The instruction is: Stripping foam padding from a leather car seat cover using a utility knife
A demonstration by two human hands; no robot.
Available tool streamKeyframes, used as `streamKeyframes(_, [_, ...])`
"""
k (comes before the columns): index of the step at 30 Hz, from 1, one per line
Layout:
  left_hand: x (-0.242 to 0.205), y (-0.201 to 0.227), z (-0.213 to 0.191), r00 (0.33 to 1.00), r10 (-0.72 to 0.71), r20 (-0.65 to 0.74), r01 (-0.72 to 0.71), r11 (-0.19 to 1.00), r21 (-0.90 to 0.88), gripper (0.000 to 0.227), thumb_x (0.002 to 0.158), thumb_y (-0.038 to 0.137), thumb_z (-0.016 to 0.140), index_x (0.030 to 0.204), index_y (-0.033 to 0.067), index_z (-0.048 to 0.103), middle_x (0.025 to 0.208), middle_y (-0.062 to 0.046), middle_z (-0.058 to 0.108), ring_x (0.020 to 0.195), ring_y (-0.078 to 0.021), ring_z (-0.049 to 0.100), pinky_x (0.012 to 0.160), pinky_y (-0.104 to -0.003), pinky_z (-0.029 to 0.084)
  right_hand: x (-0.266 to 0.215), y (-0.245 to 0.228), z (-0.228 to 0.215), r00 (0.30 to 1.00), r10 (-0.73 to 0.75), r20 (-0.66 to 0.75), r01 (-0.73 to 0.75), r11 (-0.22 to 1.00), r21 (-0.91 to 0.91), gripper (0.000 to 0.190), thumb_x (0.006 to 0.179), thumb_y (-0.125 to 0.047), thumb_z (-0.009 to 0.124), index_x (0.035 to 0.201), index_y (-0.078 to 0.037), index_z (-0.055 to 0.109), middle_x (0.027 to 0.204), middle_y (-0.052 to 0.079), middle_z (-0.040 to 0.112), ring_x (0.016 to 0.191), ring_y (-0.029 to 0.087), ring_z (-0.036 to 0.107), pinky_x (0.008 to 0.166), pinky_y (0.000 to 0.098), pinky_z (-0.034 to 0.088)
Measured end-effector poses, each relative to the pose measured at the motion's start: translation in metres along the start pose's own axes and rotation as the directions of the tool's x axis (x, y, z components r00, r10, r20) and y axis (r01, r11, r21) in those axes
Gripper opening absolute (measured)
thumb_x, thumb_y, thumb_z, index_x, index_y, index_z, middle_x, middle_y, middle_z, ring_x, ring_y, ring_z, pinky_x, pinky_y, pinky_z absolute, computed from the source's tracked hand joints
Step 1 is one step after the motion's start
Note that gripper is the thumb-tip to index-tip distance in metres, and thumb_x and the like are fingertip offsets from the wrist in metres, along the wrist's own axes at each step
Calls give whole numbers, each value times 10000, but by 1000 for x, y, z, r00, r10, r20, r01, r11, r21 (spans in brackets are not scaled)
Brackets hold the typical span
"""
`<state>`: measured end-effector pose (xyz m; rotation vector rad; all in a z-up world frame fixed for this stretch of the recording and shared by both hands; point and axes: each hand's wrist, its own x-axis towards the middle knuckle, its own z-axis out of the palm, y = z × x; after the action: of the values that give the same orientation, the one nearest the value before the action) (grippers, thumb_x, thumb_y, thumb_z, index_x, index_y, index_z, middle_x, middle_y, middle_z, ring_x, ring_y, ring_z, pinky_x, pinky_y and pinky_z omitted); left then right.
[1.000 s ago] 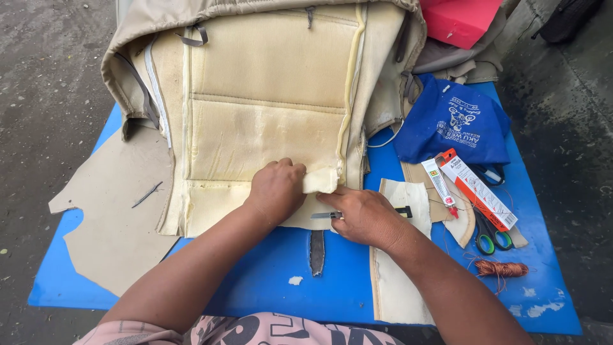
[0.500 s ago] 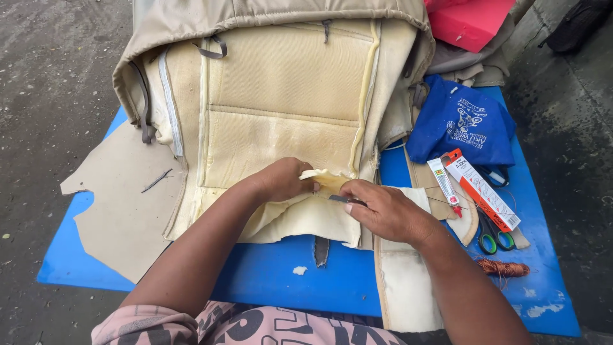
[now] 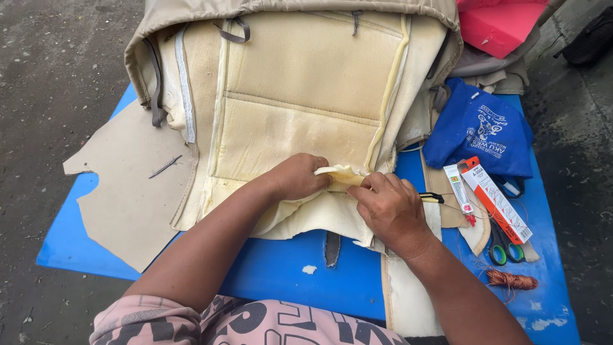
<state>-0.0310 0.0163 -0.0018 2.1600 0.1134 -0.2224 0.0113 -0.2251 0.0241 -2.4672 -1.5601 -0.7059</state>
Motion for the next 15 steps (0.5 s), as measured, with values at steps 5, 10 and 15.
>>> streamKeyframes(5, [-6,7,-2,1000,18,-21,-18,1000,-11,338,939,361,647,1050,60,755,784,-205,716,775,-345,729,755,-471,590,1,0,1,992,-27,-122,13,994,-108,202,819,-175,718,935,-342,708,911,-74,528,842,161,624,699,357,495])
streamKeyframes(10, [-4,4,1,998,43,-40,-44,999,-17,331,929,338,657,1041,41,753,782,-221,714,768,-358,730,746,-477,590,5,2,5,981,-41,-190,13,990,-143,208,804,-176,726,900,-356,687,922,-88,543,878,143,626,768,343,474])
streamKeyframes(15, [-6,6,-1,998,44,-52,-46,998,-34,340,951,339,639,1041,33,754,773,-211,714,739,-340,723,726,-464,594,8,0,3,980,-36,-198,20,996,-84,170,786,-185,764,846,-329,697,915,-91,568,892,137,632,798,363,470])
